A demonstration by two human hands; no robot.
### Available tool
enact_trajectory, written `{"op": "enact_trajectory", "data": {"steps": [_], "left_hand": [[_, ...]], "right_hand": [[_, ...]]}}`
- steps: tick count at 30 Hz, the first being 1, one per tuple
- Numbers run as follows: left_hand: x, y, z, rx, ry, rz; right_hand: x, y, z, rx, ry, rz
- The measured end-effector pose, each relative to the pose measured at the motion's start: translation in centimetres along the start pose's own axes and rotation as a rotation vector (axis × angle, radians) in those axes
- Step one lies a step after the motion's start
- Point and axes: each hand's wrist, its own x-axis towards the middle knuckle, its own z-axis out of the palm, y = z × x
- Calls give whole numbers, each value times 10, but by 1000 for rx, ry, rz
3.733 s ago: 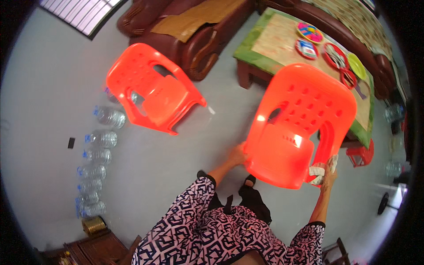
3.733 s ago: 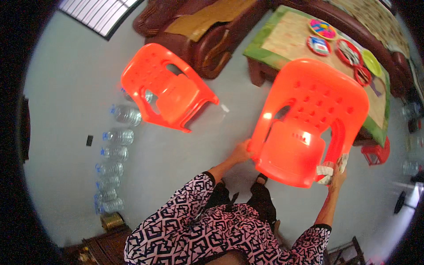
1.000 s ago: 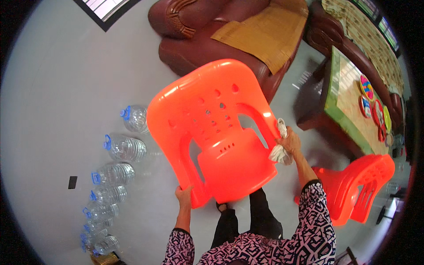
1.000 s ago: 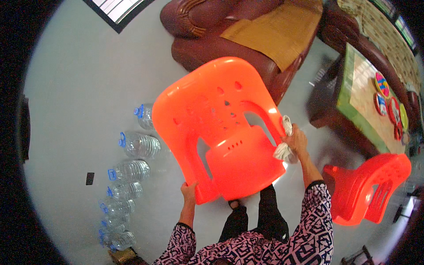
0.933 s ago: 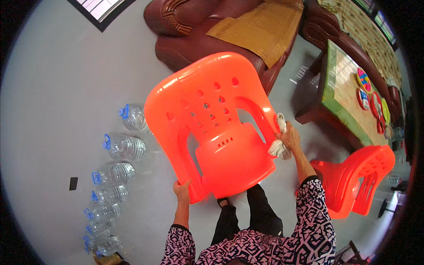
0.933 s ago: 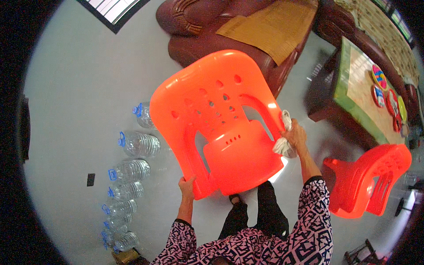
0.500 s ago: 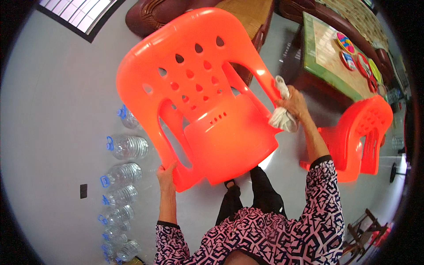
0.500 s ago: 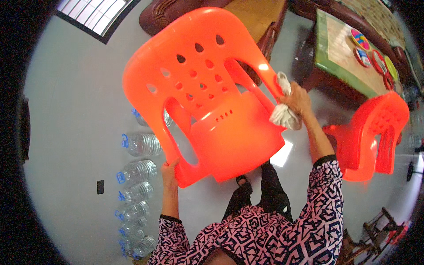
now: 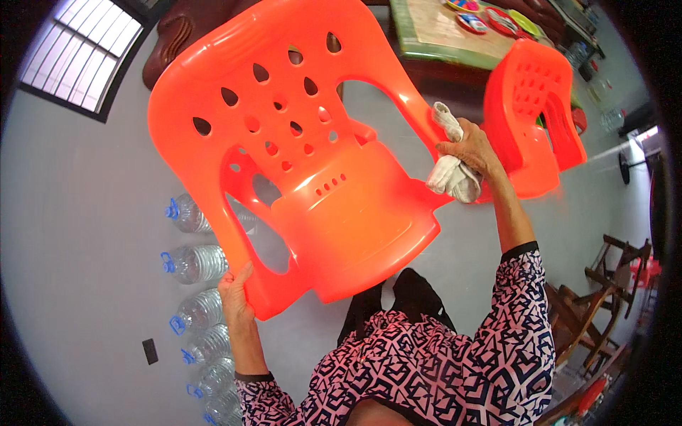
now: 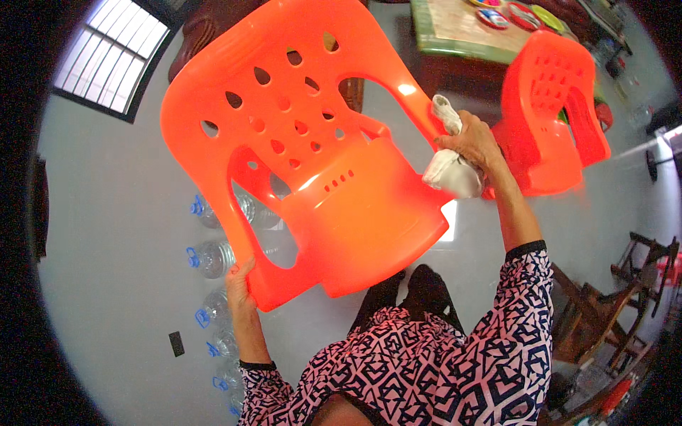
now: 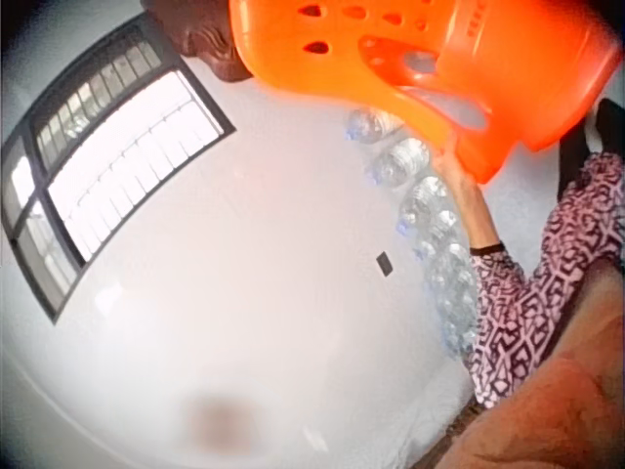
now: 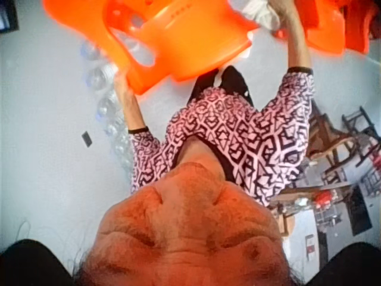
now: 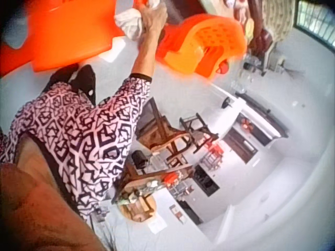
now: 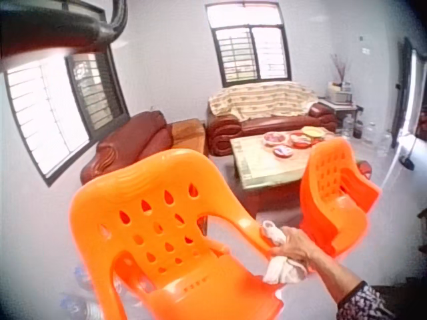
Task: The person wipes the surfaces of red plastic chairs using a white cloth. They clean the seat, backrest, and armrests of multiple chairs, moving from one chair to another while sitting on the floor.
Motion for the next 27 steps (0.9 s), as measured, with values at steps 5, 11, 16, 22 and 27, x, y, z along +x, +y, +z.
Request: {"op": "enact_trajectory", "data": {"steps": [5, 11, 16, 22, 27], "left_hand": [[2, -1, 12, -19, -16, 52], [7, -13, 22, -60, 21, 82], [25, -41, 35, -108, -2, 108], [74, -91, 52, -44, 67, 98], [93, -101, 68, 5, 46, 153]], "right_hand": [[8, 20, -6, -84, 95, -76], [8, 0, -11, 23, 55, -7], [17, 13, 2, 134, 54, -63], [45, 53, 18, 57, 116, -18], [59, 65, 25, 81, 145, 11]]}}
